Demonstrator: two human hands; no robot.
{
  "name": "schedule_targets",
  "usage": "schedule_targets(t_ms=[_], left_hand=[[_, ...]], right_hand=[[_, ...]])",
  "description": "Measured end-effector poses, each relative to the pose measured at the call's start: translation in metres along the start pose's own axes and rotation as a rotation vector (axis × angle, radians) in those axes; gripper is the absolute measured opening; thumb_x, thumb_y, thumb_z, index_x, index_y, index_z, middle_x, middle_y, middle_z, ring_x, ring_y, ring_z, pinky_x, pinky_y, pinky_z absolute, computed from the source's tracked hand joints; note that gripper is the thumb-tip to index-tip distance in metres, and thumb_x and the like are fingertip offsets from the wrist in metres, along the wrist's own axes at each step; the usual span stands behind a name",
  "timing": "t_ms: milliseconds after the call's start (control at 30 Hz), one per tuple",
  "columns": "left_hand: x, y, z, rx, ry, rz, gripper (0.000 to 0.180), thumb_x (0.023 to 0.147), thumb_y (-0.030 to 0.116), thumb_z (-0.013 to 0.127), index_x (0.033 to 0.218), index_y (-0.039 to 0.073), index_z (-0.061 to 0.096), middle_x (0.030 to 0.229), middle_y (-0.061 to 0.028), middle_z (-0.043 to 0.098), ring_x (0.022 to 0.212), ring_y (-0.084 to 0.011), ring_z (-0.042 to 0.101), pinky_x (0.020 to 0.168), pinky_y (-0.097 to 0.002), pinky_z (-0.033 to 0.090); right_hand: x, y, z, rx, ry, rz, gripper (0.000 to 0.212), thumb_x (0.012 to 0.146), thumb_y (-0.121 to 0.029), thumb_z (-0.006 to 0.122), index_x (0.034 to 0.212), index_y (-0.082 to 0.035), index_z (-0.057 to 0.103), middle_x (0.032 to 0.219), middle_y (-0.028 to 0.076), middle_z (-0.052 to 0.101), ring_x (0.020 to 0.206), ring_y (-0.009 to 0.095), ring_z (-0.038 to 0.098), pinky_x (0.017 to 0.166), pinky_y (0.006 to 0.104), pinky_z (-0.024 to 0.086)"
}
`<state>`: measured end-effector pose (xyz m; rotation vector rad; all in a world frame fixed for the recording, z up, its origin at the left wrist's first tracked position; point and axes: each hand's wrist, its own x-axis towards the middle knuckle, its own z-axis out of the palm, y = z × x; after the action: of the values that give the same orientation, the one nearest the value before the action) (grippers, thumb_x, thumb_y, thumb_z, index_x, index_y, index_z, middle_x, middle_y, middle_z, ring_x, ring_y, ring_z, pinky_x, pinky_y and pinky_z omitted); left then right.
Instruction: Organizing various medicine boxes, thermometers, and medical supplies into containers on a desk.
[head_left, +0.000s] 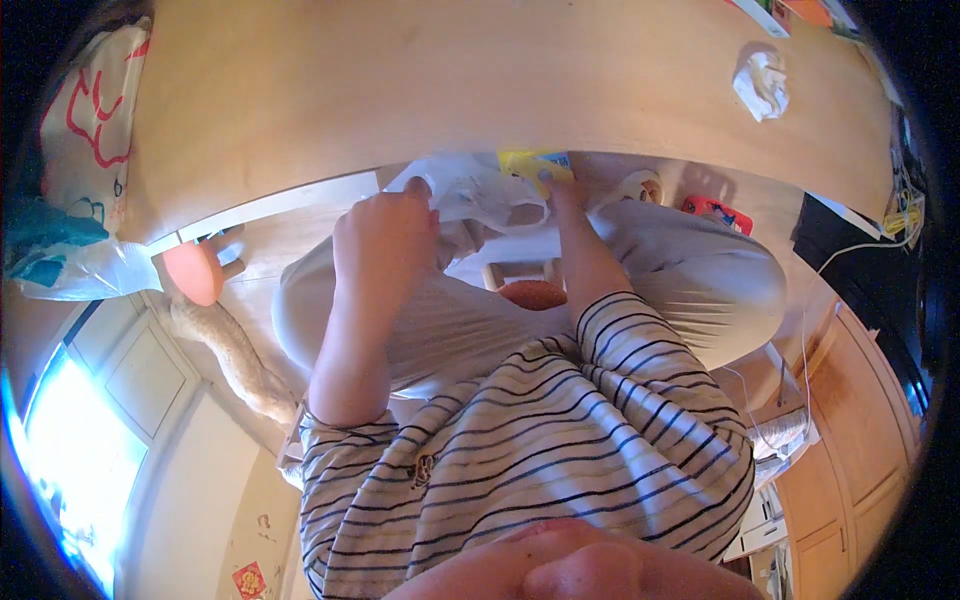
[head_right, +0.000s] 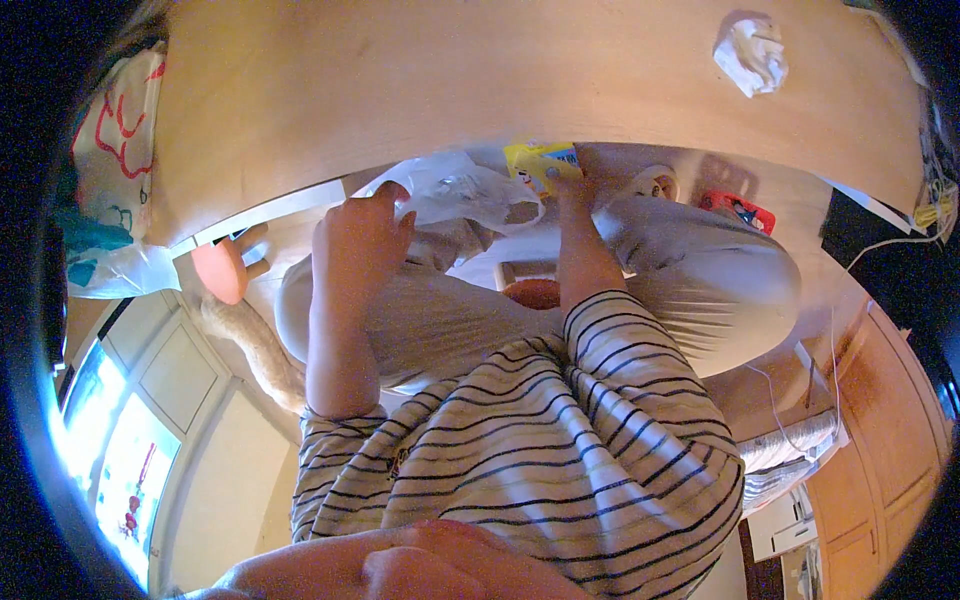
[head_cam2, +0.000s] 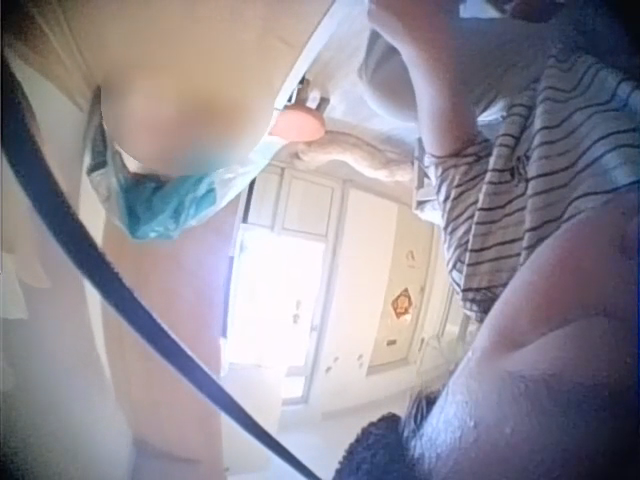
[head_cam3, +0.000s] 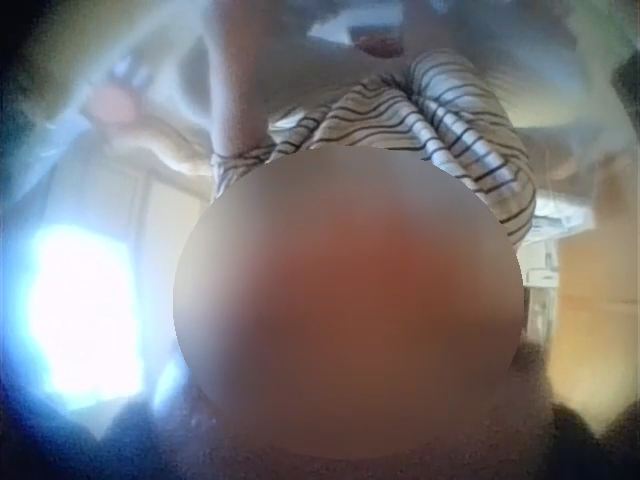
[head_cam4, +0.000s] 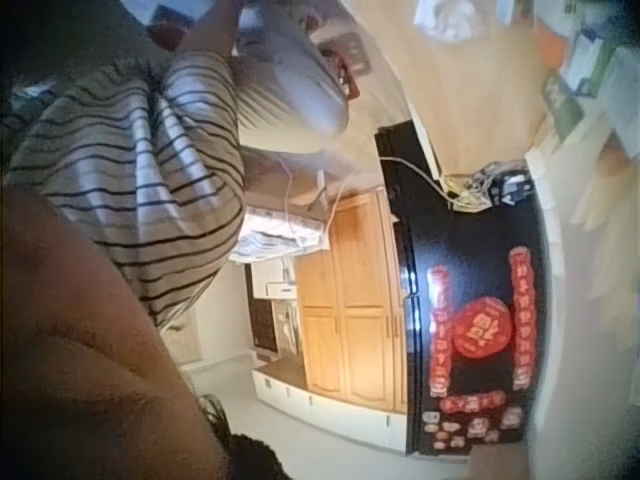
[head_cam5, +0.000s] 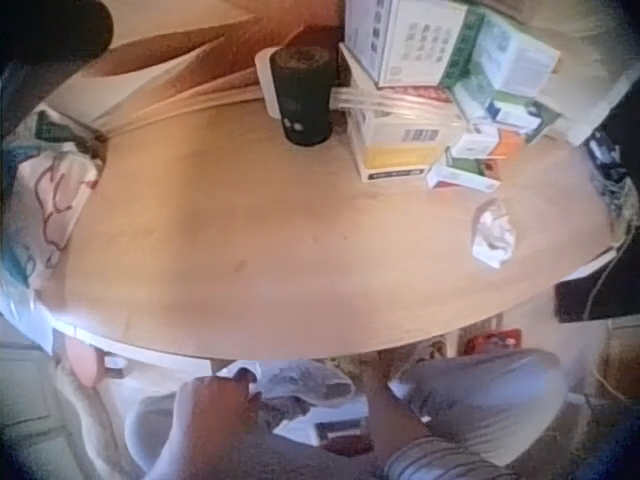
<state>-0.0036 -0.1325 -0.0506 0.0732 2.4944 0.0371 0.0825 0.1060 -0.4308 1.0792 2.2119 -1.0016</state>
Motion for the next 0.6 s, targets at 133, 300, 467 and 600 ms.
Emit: schedule_targets(t_ms=[133,300,467,600], left_hand=[[0.001,-0.001,0.001,-0.025,0.005,0.009,0.020,0.082,0.026,0.062,0.099,0.016,0.062,0.071,-0.0143,0.065,0.069,-0.0333,0.065,0.061,-0.0432,0.052],[0.002,0.003,-0.002,-0.024,-0.031,0.018,0.019,0.082,0.025,0.061,0.098,0.014,0.062,0.071,-0.0156,0.065,0.069,-0.0333,0.065,0.061,-0.0435,0.052],[0.002,0.005,-0.003,-0.086,0.019,0.070,0.017,0.083,0.023,0.060,0.096,0.013,0.063,0.071,-0.0170,0.064,0.070,-0.0345,0.064,0.062,-0.0437,0.051],[0.001,0.007,-0.004,-0.075,0.009,0.068,0.017,0.084,0.023,0.060,0.096,0.012,0.063,0.072,-0.0172,0.064,0.070,-0.0346,0.064,0.063,-0.0440,0.051]], right_hand=[[-0.009,-0.007,-0.002,0.063,0.045,0.076,0.053,0.059,-0.027,0.082,0.105,-0.007,0.064,0.100,0.010,0.067,0.090,0.022,0.064,0.081,0.0365,0.050],[-0.018,-0.020,-0.015,0.089,0.073,0.060,0.045,0.056,-0.020,0.083,0.095,-0.005,0.068,0.091,0.011,0.069,0.081,0.025,0.066,0.075,0.0378,0.052],[-0.016,-0.010,-0.008,0.024,0.108,-0.034,0.047,0.054,-0.021,0.085,0.093,-0.001,0.067,0.089,0.013,0.069,0.079,0.027,0.066,0.073,0.0385,0.052],[-0.015,-0.003,0.003,0.077,0.126,-0.027,0.057,0.053,-0.032,0.085,0.094,0.000,0.064,0.091,0.016,0.066,0.083,0.030,0.064,0.077,0.0405,0.050]])
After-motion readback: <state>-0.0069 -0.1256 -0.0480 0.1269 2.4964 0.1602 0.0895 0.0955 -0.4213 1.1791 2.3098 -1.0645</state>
